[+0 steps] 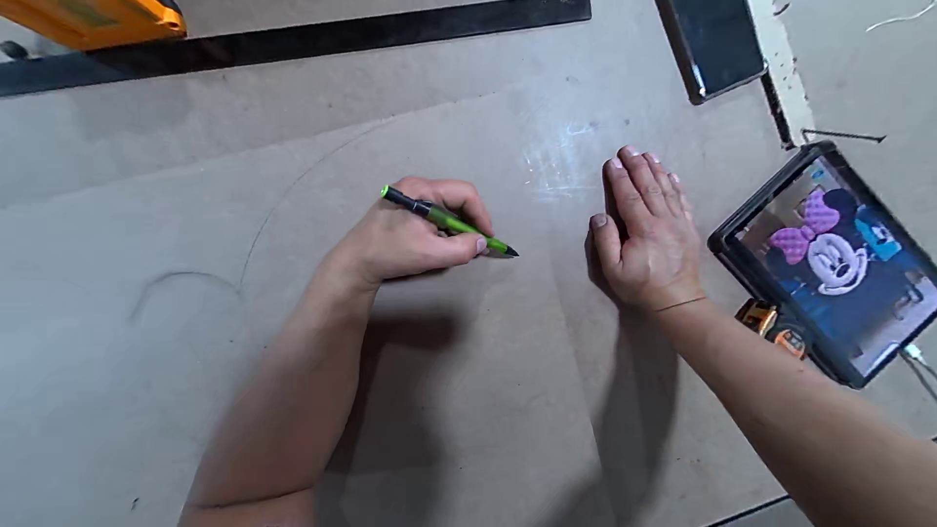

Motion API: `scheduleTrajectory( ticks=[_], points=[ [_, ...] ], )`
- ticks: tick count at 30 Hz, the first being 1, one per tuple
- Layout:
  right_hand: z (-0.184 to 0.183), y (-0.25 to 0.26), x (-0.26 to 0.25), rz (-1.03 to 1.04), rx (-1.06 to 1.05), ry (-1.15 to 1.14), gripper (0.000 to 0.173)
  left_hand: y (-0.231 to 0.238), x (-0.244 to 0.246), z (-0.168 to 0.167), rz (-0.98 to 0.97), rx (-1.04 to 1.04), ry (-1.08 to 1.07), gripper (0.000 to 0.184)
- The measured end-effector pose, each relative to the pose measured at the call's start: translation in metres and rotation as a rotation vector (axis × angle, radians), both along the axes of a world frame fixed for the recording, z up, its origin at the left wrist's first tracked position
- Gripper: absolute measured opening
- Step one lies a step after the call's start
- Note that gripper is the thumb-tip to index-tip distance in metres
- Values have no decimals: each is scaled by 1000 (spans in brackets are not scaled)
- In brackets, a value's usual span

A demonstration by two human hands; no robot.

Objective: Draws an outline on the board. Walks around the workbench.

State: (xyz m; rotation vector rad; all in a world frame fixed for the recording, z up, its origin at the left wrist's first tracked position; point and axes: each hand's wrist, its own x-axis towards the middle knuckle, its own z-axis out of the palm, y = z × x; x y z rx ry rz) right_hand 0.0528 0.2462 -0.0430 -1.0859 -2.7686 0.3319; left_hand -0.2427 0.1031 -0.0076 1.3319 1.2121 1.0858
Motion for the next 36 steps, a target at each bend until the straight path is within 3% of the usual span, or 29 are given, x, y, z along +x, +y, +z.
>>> scheduleTrajectory(
  ticks=[12, 18, 23, 28, 33, 36],
  points=[
    [4, -1, -1, -14, 2, 8, 61, 2, 0, 3, -123, -55, 32, 4],
    [3, 0, -1, -19, 8, 21, 61, 6, 7, 0, 122, -35, -6, 7],
    [1, 1, 0, -25, -2, 29, 62, 7, 4, 0, 65, -70, 34, 8],
    [2, 1, 0, -29, -5, 32, 62, 10, 21, 0, 340, -64, -13, 10],
    [3, 0, 0, -27, -3, 21, 62, 9, 17, 1, 279, -92, -18, 9],
    [3, 0, -1, -28, -8, 16, 62, 13, 25, -1, 431, -62, -18, 9]
  ],
)
